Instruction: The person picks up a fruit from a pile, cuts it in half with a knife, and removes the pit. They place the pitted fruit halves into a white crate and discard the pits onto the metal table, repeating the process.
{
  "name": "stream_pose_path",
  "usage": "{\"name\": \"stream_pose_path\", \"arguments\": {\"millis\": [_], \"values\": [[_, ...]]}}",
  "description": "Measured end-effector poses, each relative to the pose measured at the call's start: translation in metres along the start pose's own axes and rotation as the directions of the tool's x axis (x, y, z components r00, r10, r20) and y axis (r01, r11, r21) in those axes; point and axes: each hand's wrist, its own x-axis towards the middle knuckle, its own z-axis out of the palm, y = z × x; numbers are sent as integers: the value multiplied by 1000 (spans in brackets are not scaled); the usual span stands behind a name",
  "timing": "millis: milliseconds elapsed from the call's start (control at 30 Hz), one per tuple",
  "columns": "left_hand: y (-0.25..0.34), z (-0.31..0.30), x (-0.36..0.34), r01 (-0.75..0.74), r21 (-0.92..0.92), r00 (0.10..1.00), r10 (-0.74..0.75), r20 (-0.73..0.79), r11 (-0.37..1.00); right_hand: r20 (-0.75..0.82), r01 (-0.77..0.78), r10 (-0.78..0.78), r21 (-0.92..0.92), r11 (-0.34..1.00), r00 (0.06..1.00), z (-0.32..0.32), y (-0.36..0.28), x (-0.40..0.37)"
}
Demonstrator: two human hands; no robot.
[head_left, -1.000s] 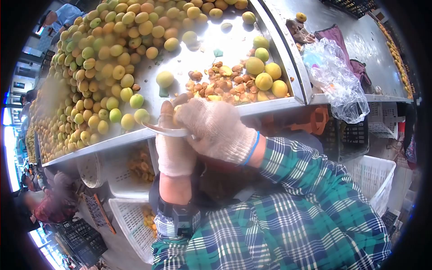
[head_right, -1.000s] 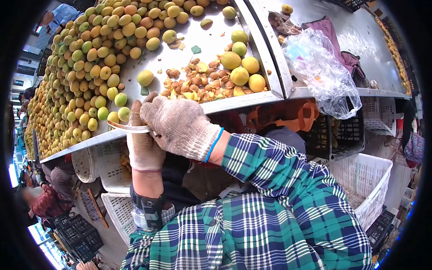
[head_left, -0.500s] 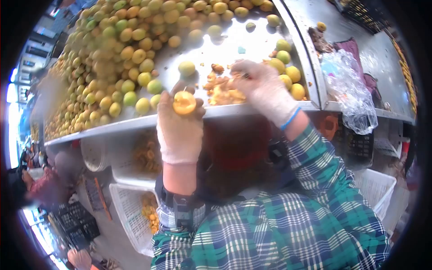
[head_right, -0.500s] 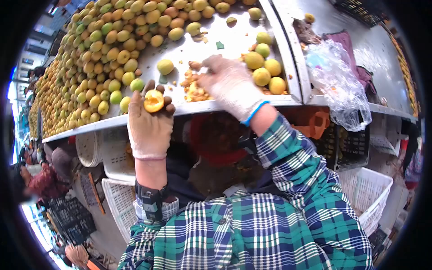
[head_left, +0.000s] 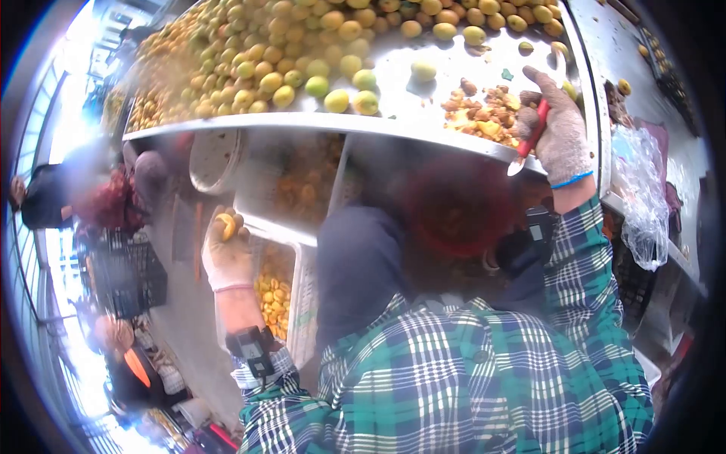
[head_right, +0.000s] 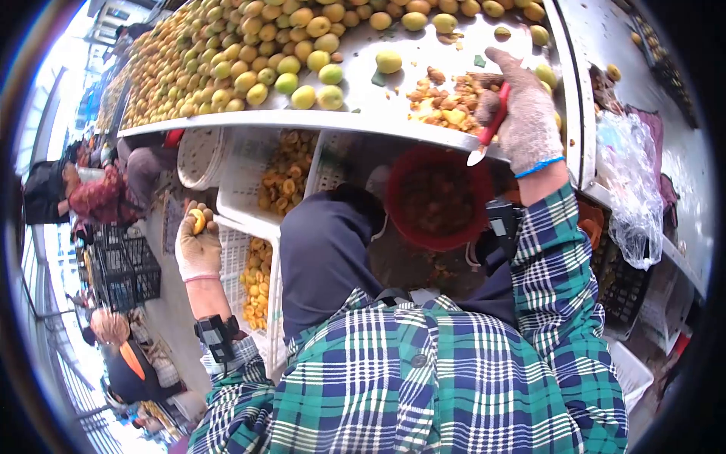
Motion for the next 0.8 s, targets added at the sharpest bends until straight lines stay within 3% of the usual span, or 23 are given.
{"name": "stream_pose_path", "arguments": {"millis": [200, 400, 433, 467, 533, 567, 667, 800], "values": [[2, -98, 1, 111, 157, 962, -67, -263, 981, 92, -14, 19, -56, 998, 996, -17, 10, 13], [-13, -144, -4, 224, 218, 956, -171, -239, 950, 59, 6, 1, -117, 993, 998, -10, 14, 11], [-19, -169, 6, 245, 341, 961, -179, -212, 908, 61, 4, 3, -116, 993, 998, -9, 14, 11], [-19, -166, 5, 246, 342, 960, -180, -213, 907, 70, 12, -4, -114, 993, 998, -9, 15, 11], [-25, -158, 8, 401, 223, 887, -316, -336, 889, 71, 29, -20, -116, 993, 997, -12, 16, 17], [-29, -171, 13, 421, 144, 893, -380, -242, 896, 80, 27, -20, -92, 995, 997, -16, 18, 25], [-39, -183, 25, 309, 77, 918, -277, -285, 948, 115, 80, -73, -54, 995, 991, -13, 14, 23], [-27, -156, 30, 202, 194, 962, -158, -221, 960, 154, 46, -88, 257, 965, 984, -26, 7, 31]]}}
